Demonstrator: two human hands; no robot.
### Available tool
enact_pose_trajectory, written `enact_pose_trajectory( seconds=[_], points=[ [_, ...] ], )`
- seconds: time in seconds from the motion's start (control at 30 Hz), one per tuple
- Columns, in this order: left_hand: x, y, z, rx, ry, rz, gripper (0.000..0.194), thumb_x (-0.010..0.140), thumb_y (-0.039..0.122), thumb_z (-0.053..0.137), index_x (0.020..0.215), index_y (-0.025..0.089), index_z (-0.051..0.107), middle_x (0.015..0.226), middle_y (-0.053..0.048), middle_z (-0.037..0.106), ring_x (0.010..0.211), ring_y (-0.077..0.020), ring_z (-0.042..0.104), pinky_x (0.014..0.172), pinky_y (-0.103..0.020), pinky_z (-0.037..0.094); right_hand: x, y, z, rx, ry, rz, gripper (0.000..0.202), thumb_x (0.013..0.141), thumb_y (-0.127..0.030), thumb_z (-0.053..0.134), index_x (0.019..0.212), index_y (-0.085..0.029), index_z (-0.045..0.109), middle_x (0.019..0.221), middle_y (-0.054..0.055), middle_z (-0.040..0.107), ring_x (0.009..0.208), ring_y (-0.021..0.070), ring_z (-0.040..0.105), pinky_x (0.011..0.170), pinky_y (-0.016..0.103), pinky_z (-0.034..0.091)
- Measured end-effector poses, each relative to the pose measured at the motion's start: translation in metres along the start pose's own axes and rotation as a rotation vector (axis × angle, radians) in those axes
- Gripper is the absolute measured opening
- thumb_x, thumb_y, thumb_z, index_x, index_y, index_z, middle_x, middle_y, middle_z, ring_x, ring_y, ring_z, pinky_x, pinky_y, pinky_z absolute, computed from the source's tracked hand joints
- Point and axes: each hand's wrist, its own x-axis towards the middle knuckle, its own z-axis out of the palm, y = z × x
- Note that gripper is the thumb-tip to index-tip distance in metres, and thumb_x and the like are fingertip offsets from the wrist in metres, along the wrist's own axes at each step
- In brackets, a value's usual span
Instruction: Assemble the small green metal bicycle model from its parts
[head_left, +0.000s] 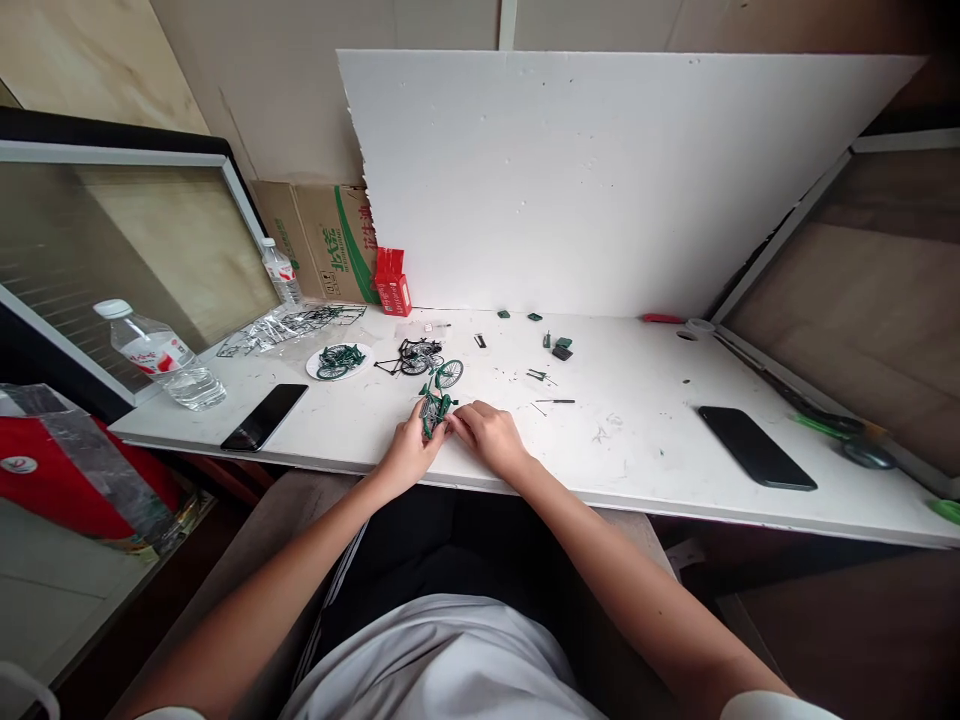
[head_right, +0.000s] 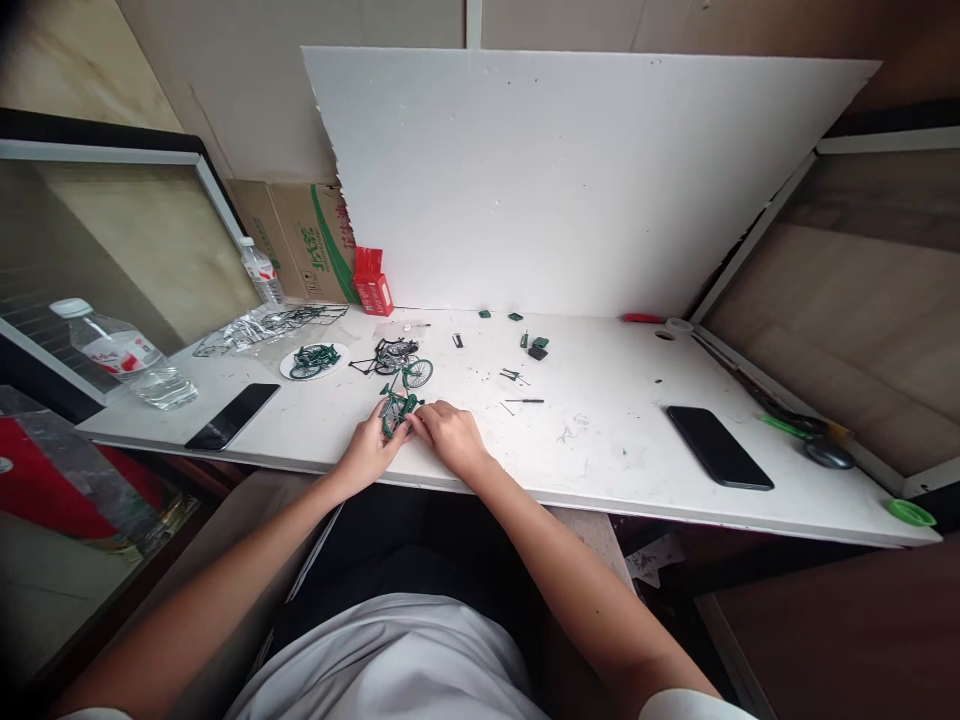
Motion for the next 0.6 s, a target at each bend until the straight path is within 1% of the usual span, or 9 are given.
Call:
enact_pose_trajectory(
  seconds=[0.07, 0.1, 0.17, 0.27, 0.33, 0.4, 0.47, 0.53, 0.6],
  points=[
    [-0.001, 0.002, 0.000, 0.016, -0.006, 0.005, 0.061, 0.100, 0.039, 0.060, 0.152, 0.011, 0.046, 0.104, -0.015, 0.080, 0.081, -0.0229, 0.077, 0.072, -0.031, 0.060, 0.000, -0.003, 0.000, -0.043, -0.009, 0.034, 0.047, 0.116, -0.041, 0.040, 0.086, -0.019, 0.069, 0.081, 0.008, 0.072, 0.073, 0.0183, 0.063, 0.066, 0.030, 0.037],
    [-0.001, 0.002, 0.000, 0.020, -0.005, 0.010, 0.060, 0.100, 0.038, 0.060, 0.152, 0.011, 0.047, 0.105, -0.016, 0.080, 0.081, -0.0230, 0.077, 0.072, -0.031, 0.060, 0.000, -0.004, -0.001, -0.037, -0.013, 0.054, 0.047, 0.116, -0.040, 0.040, 0.086, -0.019, 0.069, 0.080, 0.007, 0.071, 0.071, 0.0176, 0.062, 0.066, 0.030, 0.036],
    [-0.001, 0.001, 0.001, 0.026, 0.002, 0.008, 0.058, 0.100, 0.039, 0.061, 0.150, 0.012, 0.049, 0.107, -0.016, 0.080, 0.080, -0.0228, 0.077, 0.072, -0.031, 0.060, -0.001, -0.006, -0.003, 0.022, -0.008, 0.078, 0.040, 0.114, -0.043, 0.044, 0.094, -0.019, 0.070, 0.082, 0.006, 0.072, 0.070, 0.0168, 0.062, 0.065, 0.029, 0.037],
    [0.000, -0.003, 0.001, 0.024, 0.012, -0.020, 0.059, 0.099, 0.040, 0.062, 0.149, 0.012, 0.049, 0.103, -0.015, 0.080, 0.078, -0.0231, 0.077, 0.072, -0.032, 0.061, -0.002, -0.003, -0.005, 0.143, 0.013, 0.024, 0.027, 0.110, -0.043, 0.055, 0.108, -0.021, 0.071, 0.093, 0.006, 0.075, 0.081, 0.0178, 0.067, 0.069, 0.027, 0.042],
    [0.000, -0.007, 0.001, 0.009, 0.010, -0.024, 0.060, 0.100, 0.040, 0.061, 0.152, 0.013, 0.047, 0.102, -0.014, 0.080, 0.080, -0.0238, 0.078, 0.075, -0.034, 0.062, -0.002, 0.002, -0.004, 0.185, 0.022, -0.040, 0.026, 0.111, -0.040, 0.054, 0.110, -0.021, 0.072, 0.099, 0.007, 0.077, 0.090, 0.0190, 0.070, 0.076, 0.028, 0.046],
    [-0.001, -0.009, 0.001, 0.007, 0.010, -0.016, 0.061, 0.101, 0.040, 0.060, 0.154, 0.014, 0.045, 0.103, -0.014, 0.079, 0.083, -0.0247, 0.078, 0.079, -0.036, 0.063, -0.002, 0.005, -0.001, 0.186, 0.028, -0.066, 0.031, 0.113, -0.041, 0.050, 0.109, -0.022, 0.074, 0.101, 0.008, 0.078, 0.094, 0.0200, 0.070, 0.080, 0.029, 0.047],
    [-0.002, -0.008, 0.001, 0.024, 0.014, -0.010, 0.061, 0.101, 0.040, 0.059, 0.155, 0.014, 0.044, 0.104, -0.015, 0.079, 0.085, -0.0257, 0.078, 0.080, -0.037, 0.064, -0.003, 0.006, 0.002, 0.159, 0.025, -0.055, 0.037, 0.114, -0.044, 0.046, 0.107, -0.022, 0.075, 0.099, 0.008, 0.078, 0.094, 0.0204, 0.070, 0.078, 0.030, 0.046],
    [-0.004, -0.005, 0.002, 0.061, 0.013, -0.003, 0.060, 0.101, 0.040, 0.059, 0.153, 0.014, 0.045, 0.105, -0.015, 0.080, 0.084, -0.0256, 0.078, 0.077, -0.036, 0.063, -0.003, 0.005, 0.002, 0.108, 0.014, -0.030, 0.043, 0.115, -0.046, 0.043, 0.099, -0.021, 0.075, 0.093, 0.009, 0.076, 0.088, 0.0200, 0.068, 0.073, 0.029, 0.043],
    [-0.005, 0.000, 0.002, 0.108, 0.015, 0.012, 0.058, 0.101, 0.040, 0.059, 0.151, 0.014, 0.047, 0.104, -0.015, 0.080, 0.077, -0.0237, 0.076, 0.071, -0.033, 0.061, -0.003, 0.002, 0.000, 0.058, -0.004, -0.006, 0.047, 0.115, -0.047, 0.042, 0.091, -0.020, 0.072, 0.086, 0.008, 0.073, 0.080, 0.0188, 0.065, 0.068, 0.029, 0.038]
  ],
)
